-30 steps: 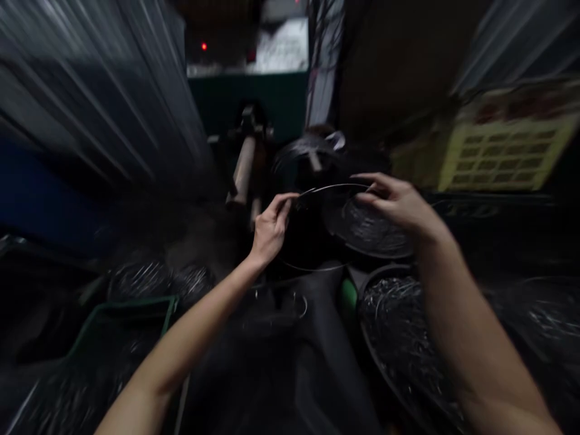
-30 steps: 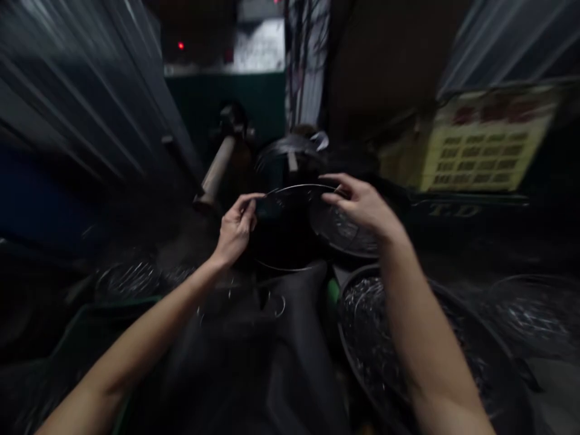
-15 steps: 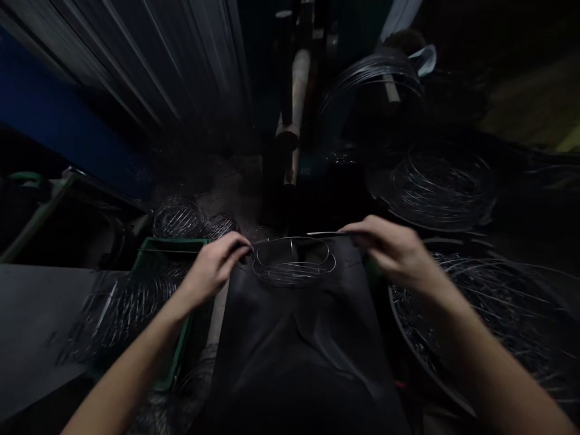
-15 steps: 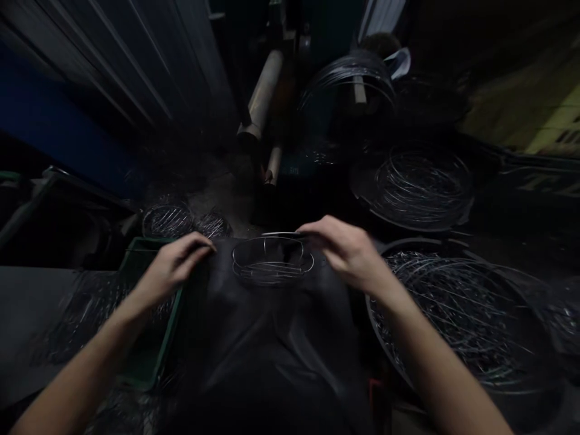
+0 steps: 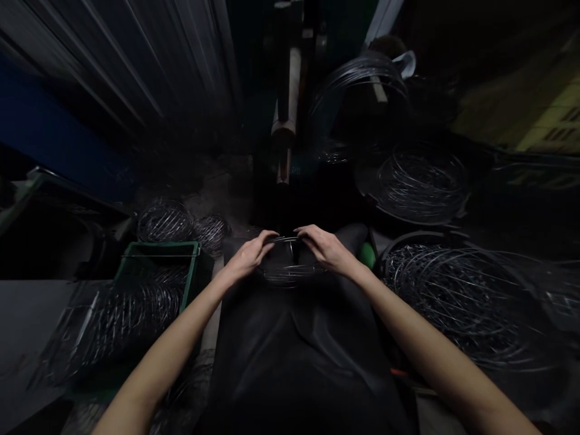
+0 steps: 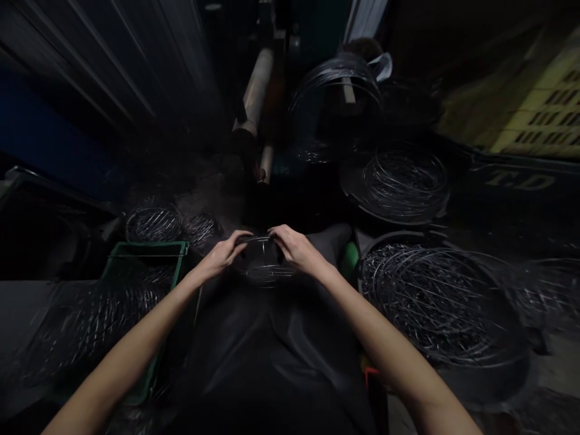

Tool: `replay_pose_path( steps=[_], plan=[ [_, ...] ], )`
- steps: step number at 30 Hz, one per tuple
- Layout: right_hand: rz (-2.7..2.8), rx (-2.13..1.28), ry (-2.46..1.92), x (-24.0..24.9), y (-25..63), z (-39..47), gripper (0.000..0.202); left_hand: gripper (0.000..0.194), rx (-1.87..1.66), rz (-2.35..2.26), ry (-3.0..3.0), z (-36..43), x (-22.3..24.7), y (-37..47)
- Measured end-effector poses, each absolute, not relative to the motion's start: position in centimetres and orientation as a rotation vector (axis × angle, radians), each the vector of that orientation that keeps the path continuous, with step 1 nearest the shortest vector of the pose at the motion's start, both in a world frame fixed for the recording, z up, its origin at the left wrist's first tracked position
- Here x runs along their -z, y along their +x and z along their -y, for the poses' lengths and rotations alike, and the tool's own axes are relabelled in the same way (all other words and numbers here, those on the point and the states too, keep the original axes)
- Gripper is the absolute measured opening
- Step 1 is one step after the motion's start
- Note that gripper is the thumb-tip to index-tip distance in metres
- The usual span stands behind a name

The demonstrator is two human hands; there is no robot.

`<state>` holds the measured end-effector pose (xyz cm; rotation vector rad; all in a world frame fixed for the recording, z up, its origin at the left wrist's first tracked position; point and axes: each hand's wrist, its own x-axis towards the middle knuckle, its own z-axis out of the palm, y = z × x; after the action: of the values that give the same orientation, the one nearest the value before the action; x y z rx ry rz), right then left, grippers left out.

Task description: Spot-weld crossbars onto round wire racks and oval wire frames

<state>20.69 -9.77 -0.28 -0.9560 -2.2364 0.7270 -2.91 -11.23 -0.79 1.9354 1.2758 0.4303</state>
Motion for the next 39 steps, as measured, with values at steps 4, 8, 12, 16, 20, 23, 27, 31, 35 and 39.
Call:
replay_pose_path(
  steps=[4,8,12,16,20,23,27,31,35,39],
  plan=[
    [2.248,-0.77,-0.994,0.4,21.1,9.6,0.02,0.03,-0.339,-1.203,2.014,10.3,-0.1,-3.2],
    [2.233,-0.651,-0.963,-0.5,21.9,9.5,0.02,0.031,-0.336,-1.24,2.134,9.4,-2.5,-4.0],
    [2.232,-0.228,-1.036,-1.1,22.5,8.9,0.018,0.03,-0.346,-1.264,2.226,8.3,-3.9,-4.5],
    [2.194,-0.011,-1.049,-1.0,21.9,7.6,0.024,0.032,-0.413,-1.318,2.183,6.9,-3.8,-4.1],
    [2.168,0.183,-1.082,-0.7,20.7,5.9,0.025,0.032,-0.534,-1.412,2.101,5.4,-2.7,-3.7],
    [2.191,0.354,-1.147,-0.6,20.0,4.8,0.018,0.031,-0.561,-1.442,2.064,4.1,-2.0,-3.9],
    [2.224,0.501,-1.234,-0.5,19.5,3.2,0.016,0.031,-0.579,-1.444,2.057,2.4,-1.6,-4.3],
    [2.236,0.505,-1.247,-0.4,19.2,1.4,0.017,0.033,-0.649,-1.382,2.017,0.6,-1.3,-4.7],
    [2.237,0.535,-1.23,-0.5,18.9,0.0,0.019,0.035,-0.766,-1.298,1.926,-1.0,-1.0,-4.9],
    [2.242,0.583,-1.22,-0.8,18.9,-0.9,0.017,0.036,-0.829,-1.204,1.825,-1.9,-0.9,-4.9]
  ],
)
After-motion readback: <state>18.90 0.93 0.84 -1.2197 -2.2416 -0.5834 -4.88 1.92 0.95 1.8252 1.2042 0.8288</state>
